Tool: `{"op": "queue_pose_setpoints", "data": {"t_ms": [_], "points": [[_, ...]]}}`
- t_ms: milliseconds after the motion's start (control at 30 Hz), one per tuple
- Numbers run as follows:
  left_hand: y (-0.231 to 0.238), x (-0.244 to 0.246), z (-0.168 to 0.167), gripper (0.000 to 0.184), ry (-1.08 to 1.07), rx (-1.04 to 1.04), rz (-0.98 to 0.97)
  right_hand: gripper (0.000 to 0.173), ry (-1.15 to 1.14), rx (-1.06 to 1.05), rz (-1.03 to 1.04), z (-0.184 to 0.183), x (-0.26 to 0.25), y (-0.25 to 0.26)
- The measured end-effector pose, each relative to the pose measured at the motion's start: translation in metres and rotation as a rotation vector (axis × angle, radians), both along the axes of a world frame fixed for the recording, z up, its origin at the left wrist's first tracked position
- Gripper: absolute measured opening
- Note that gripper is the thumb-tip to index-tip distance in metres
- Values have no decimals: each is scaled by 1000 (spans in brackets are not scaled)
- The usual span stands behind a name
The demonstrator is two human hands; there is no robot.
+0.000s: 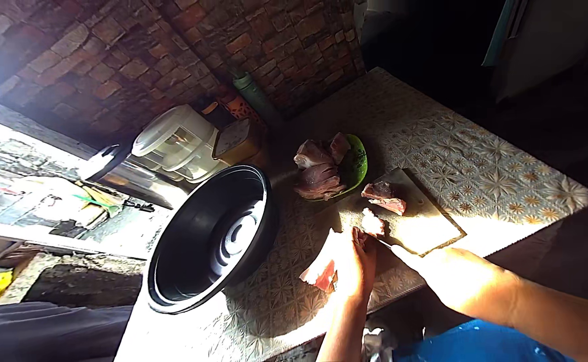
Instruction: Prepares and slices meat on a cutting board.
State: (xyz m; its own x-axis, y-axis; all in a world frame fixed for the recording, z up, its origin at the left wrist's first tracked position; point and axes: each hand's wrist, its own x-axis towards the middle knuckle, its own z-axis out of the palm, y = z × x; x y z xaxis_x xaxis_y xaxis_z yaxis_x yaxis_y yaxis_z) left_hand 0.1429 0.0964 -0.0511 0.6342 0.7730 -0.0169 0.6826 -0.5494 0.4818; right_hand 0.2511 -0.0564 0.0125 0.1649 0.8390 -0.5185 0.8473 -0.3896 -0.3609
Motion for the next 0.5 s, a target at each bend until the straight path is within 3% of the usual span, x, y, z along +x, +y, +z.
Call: {"op": "queue_pose_setpoints", "data": {"t_ms": [100,233,333,400,467,500], "points": [[-1,-7,4,26,-153,-183,-39,66,34,92,-13,-9,2,22],[10,-29,11,28,-565,-414,-76,55,99,210,-16,-24,8,32],[18,-33,23,32,-718,-610,40,49,136,537,-70,-46,14,16],[23,-28,27,27,-704,-641,44,43,131,790,-160,-53,18,5],[31,-20,27,15,-501,-472,-56,42,154,794,-261,-36,21,-7],[36,-14,31,20,-321,-369,-115,44,185,752,-277,-24,24,-14]]}}
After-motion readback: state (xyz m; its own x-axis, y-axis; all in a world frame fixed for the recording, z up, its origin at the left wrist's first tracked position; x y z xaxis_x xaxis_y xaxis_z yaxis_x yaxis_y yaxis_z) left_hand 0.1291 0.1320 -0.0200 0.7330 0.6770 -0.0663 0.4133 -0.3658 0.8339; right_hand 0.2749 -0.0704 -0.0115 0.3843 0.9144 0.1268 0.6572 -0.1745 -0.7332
